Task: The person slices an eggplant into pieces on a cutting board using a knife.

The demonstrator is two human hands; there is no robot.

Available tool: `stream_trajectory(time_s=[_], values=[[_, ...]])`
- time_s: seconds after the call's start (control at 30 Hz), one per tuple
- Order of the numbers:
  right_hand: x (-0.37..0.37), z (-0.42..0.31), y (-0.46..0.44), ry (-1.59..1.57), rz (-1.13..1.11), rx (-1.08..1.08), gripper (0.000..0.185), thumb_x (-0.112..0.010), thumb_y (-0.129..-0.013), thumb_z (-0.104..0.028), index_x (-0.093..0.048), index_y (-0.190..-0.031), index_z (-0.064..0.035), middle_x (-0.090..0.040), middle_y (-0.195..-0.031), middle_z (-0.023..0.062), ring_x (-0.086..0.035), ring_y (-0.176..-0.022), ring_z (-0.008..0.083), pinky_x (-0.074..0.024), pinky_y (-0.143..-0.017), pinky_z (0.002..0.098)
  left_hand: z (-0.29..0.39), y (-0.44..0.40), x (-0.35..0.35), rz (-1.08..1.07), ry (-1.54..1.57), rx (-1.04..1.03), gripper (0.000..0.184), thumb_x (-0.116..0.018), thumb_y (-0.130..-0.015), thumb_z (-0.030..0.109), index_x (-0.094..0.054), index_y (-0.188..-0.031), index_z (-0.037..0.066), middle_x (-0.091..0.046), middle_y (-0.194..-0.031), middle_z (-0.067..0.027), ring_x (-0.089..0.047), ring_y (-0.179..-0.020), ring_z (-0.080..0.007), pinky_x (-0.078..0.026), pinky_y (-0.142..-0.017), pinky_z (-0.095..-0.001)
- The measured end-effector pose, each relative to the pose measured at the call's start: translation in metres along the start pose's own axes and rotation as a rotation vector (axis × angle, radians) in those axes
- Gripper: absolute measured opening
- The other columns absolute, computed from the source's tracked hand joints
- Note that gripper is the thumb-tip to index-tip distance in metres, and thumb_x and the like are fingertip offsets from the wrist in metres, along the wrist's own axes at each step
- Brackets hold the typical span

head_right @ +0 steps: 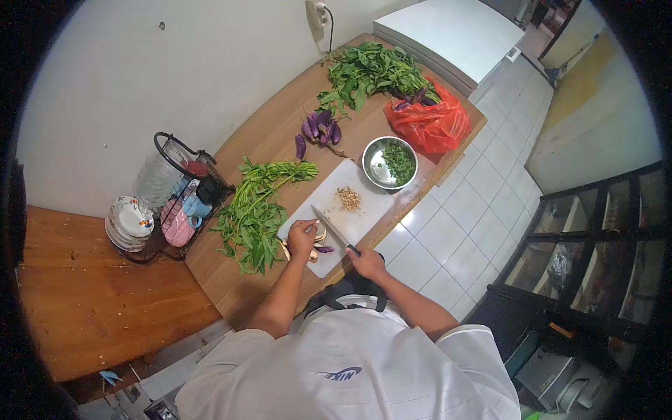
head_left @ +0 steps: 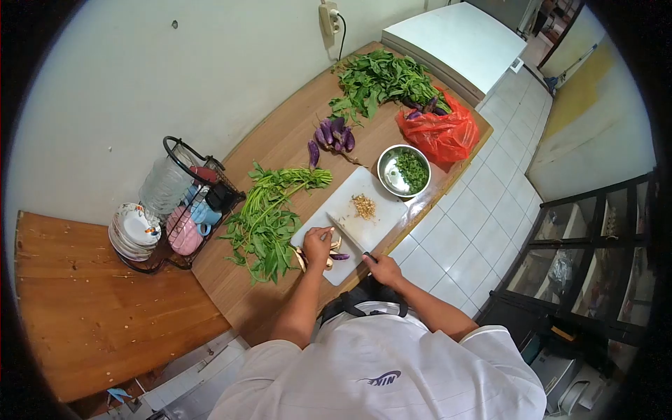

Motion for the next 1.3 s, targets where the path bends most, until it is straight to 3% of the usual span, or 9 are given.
stream_trajectory(time_s=[0.27,0.63,0.83,1.13,1.3], values=[[-0.001,0.011,0.018,0.013,-0.045,0.010,0.063,-0.047,-0.099,-0.064,-0.068,-0.130,-0.0129,-0.072,-0.111,0.0251,-0.067,-0.110,0.0431,-0.0518,-0.097,0.0509,-0.008,-0.001,-0.003,0.008,0.004,0.032,0.014,-0.081,-0.080,0.014,-0.082,-0.092,0.008,-0.073,-0.092,-0.0101,-0.067,-0.090,-0.0309,-0.055,-0.082,-0.0403],[0.009,-0.007,0.010,0.150,0.037,0.033,0.060,-0.049,-0.099,-0.064,-0.073,-0.118,-0.0118,-0.074,-0.097,0.0202,-0.071,-0.099,0.0408,-0.0552,-0.087,0.0484,-0.010,-0.003,-0.003,-0.019,-0.013,0.054,0.014,-0.082,-0.080,0.017,-0.082,-0.092,0.009,-0.073,-0.093,-0.0103,-0.069,-0.089,-0.0300,-0.055,-0.080,-0.0402],[0.011,0.013,0.015,-0.022,0.006,-0.002,0.063,-0.047,-0.098,-0.066,-0.071,-0.123,-0.0132,-0.073,-0.107,0.0219,-0.069,-0.108,0.0399,-0.0536,-0.093,0.0497,-0.008,-0.001,-0.004,-0.031,0.041,0.083,0.016,-0.082,-0.081,0.016,-0.082,-0.094,0.008,-0.074,-0.092,-0.0115,-0.069,-0.086,-0.0297,-0.055,-0.079,-0.0396],[0.002,0.011,0.020,0.044,-0.006,0.002,0.063,-0.049,-0.098,-0.066,-0.074,-0.116,-0.0114,-0.074,-0.101,0.0220,-0.070,-0.102,0.0416,-0.0543,-0.089,0.0484,-0.012,-0.001,-0.004,0.010,-0.001,0.030,0.016,-0.082,-0.077,0.012,-0.080,-0.091,0.004,-0.075,-0.092,-0.0114,-0.069,-0.087,-0.0308,-0.055,-0.080,-0.0403],[0.005,0.002,0.007,0.089,-0.019,0.002,0.063,-0.048,-0.098,-0.065,-0.072,-0.123,-0.0123,-0.074,-0.107,0.0215,-0.069,-0.107,0.0407,-0.0537,-0.093,0.0499,-0.007,-0.002,-0.001,0.011,-0.040,0.034,0.015,-0.083,-0.078,0.013,-0.081,-0.090,0.005,-0.076,-0.092,-0.0112,-0.069,-0.086,-0.0303,-0.055,-0.079,-0.0391]])
Point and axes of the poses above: each hand's wrist, its own y-axis away from the middle knuckle, its own x-axis out of the back of the hand, z = x × y, the point moved 5 cm from there along -y, towards the middle knuckle
